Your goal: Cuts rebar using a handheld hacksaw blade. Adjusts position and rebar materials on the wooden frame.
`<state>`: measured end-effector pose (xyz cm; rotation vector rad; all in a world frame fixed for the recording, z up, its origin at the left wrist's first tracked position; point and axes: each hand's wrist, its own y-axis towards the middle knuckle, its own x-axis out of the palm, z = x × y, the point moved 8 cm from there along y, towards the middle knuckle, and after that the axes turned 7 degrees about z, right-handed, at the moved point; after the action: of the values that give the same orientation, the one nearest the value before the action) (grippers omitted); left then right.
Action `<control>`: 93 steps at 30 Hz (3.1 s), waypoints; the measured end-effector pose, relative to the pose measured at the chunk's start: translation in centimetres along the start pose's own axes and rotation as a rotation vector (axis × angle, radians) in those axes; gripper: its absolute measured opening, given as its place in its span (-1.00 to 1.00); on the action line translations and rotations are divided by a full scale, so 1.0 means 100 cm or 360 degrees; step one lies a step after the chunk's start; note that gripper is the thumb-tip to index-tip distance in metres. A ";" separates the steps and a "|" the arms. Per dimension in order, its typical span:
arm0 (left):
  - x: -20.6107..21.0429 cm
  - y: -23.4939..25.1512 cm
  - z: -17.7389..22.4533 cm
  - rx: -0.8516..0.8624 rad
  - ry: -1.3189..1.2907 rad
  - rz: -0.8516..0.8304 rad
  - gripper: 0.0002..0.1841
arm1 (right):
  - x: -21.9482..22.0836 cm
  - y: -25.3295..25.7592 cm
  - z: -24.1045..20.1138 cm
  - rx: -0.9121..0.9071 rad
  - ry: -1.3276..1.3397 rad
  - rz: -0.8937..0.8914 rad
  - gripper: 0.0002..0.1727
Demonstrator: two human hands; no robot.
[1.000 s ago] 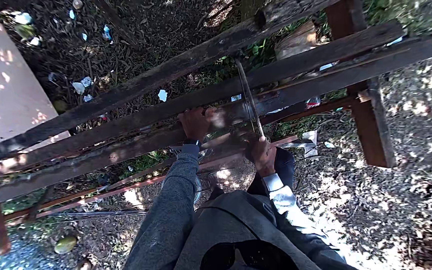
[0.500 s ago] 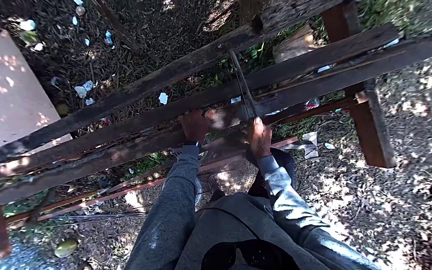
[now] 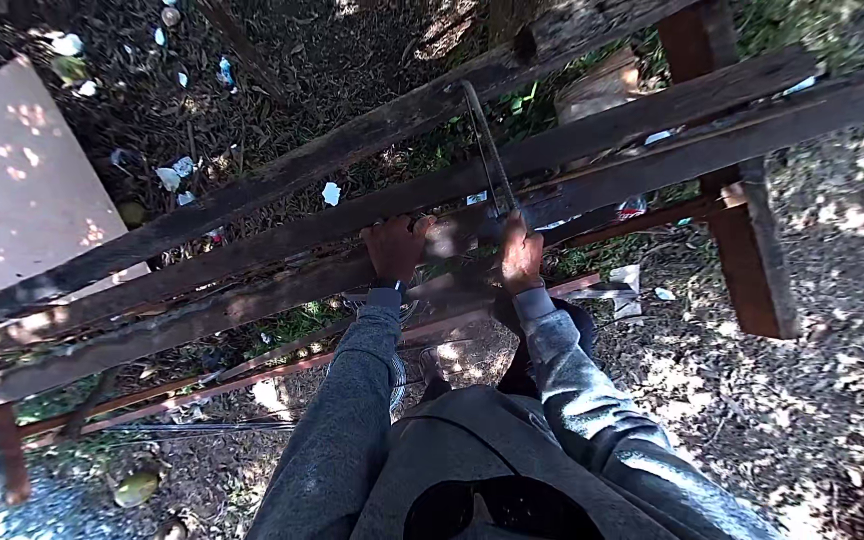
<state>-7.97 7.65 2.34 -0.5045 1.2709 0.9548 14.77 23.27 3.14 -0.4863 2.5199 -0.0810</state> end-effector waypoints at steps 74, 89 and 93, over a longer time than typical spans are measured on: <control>0.003 -0.003 0.000 -0.0003 -0.0003 -0.0013 -0.23 | -0.005 -0.004 -0.002 -0.0139 0.0035 0.0046 -0.21; 0.003 0.000 0.001 0.0002 -0.0002 -0.0045 -0.23 | -0.040 -0.057 0.019 -0.0329 0.0079 0.0044 -0.24; 0.006 0.001 -0.003 -0.0003 0.0014 -0.0049 -0.23 | -0.001 -0.002 0.003 -0.0010 -0.0081 -0.0023 -0.09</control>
<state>-8.22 7.71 1.74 -0.5287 1.2669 0.9290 15.11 23.12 2.99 -0.5033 2.4681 -0.0655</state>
